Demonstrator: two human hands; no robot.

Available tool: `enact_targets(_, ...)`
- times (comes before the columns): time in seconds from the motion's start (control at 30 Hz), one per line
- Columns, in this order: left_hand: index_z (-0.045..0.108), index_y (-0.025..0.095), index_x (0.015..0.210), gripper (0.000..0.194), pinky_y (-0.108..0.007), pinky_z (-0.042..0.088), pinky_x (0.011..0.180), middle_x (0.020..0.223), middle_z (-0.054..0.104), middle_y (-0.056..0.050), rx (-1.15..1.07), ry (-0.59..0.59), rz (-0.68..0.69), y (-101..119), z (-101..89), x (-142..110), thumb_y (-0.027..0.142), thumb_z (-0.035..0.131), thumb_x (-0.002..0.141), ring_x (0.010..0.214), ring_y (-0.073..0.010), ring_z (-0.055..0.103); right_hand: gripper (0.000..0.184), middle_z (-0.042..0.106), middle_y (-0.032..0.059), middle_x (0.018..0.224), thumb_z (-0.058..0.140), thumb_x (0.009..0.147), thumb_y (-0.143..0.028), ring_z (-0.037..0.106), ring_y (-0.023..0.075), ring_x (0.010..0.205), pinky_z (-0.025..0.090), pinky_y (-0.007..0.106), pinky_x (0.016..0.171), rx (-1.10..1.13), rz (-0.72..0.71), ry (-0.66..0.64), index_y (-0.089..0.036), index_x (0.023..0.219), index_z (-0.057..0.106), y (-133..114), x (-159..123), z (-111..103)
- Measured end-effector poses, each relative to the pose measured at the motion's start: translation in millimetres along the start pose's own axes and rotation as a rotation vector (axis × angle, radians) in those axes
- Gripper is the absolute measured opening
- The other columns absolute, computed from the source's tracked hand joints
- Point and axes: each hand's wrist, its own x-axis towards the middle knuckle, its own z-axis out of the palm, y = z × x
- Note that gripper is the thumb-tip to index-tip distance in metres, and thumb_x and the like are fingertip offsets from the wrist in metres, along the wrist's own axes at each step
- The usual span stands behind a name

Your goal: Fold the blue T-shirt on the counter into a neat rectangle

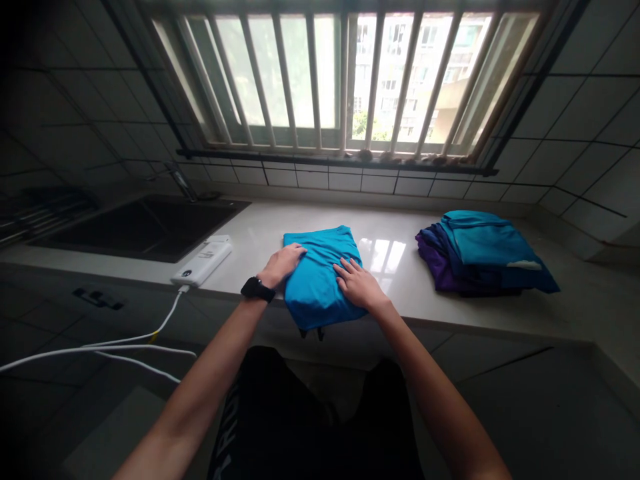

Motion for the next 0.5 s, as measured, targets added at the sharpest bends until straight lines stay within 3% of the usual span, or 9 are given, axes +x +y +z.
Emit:
enact_targets(0.07, 0.070, 0.022, 0.129, 0.033, -0.032, 0.052, 0.103, 0.136, 0.069, -0.011, 0.069, -0.014, 0.021, 10, 3.4, -23, 0.029, 0.053, 0.102, 0.121, -0.0234, 0.066, 0.056, 0.039, 0.0110, 0.167, 0.032, 0.108, -0.035, 0.026, 0.0297, 0.159, 0.029, 0.051, 0.129, 0.012, 0.011, 0.038, -0.015, 0.159, 0.047, -1, 0, 6)
enact_targets(0.13, 0.064, 0.020, 0.139, 0.044, -0.038, 0.053, 0.104, 0.140, 0.067, -0.016, 0.130, -0.002, -0.016, 20, 14.3, -52, 0.041, 0.054, 0.102, 0.124, -0.0286, 0.066, 0.057, 0.040, 0.0118, 0.167, 0.032, 0.108, -0.035, 0.028, 0.0308, 0.159, 0.029, 0.052, 0.129, 0.017, 0.031, 0.071, -0.014, 0.158, 0.048, -3, -1, 10)
enact_targets(0.23, 0.058, 0.014, 0.148, 0.056, -0.051, 0.047, 0.114, 0.155, 0.053, -0.024, 0.198, 0.123, -0.073, 32, 37.1, -84, 0.046, 0.048, 0.104, 0.144, -0.0380, 0.051, 0.057, 0.041, 0.0139, 0.166, 0.031, 0.108, -0.033, 0.029, 0.0316, 0.158, 0.027, 0.053, 0.130, 0.026, 0.046, 0.101, -0.011, 0.157, 0.049, -8, -1, 14)
enact_targets(0.37, 0.057, 0.008, 0.149, 0.055, -0.056, 0.042, 0.119, 0.159, 0.046, -0.027, 0.203, 0.197, -0.050, 32, 49.8, -88, 0.038, 0.044, 0.105, 0.149, -0.0415, 0.043, 0.058, 0.045, 0.0162, 0.163, 0.031, 0.106, -0.033, 0.031, 0.0323, 0.158, 0.026, 0.056, 0.129, 0.078, 0.044, 0.126, -0.009, 0.155, 0.051, -12, 0, 14)
enact_targets(0.43, 0.059, 0.007, 0.146, 0.051, -0.055, 0.043, 0.119, 0.157, 0.050, -0.027, 0.180, 0.176, 0.013, 24, 43.2, -83, 0.032, 0.046, 0.104, 0.148, -0.0401, 0.046, 0.056, 0.051, 0.0175, 0.159, 0.032, 0.105, -0.032, 0.035, 0.0329, 0.155, 0.028, 0.056, 0.128, 0.149, 0.011, 0.119, -0.008, 0.149, 0.058, -8, -1, 7)
enact_targets(0.5, 0.062, 0.010, 0.142, 0.046, -0.050, 0.046, 0.118, 0.152, 0.057, -0.022, 0.128, 0.140, 0.136, 14, 31.7, -85, 0.018, 0.045, 0.100, 0.143, -0.0339, 0.054, 0.053, 0.062, 0.0162, 0.148, 0.030, 0.105, -0.033, 0.049, 0.0314, 0.146, 0.037, 0.053, 0.122, 0.277, -0.020, 0.115, -0.013, 0.135, 0.069, 3, -5, -6)
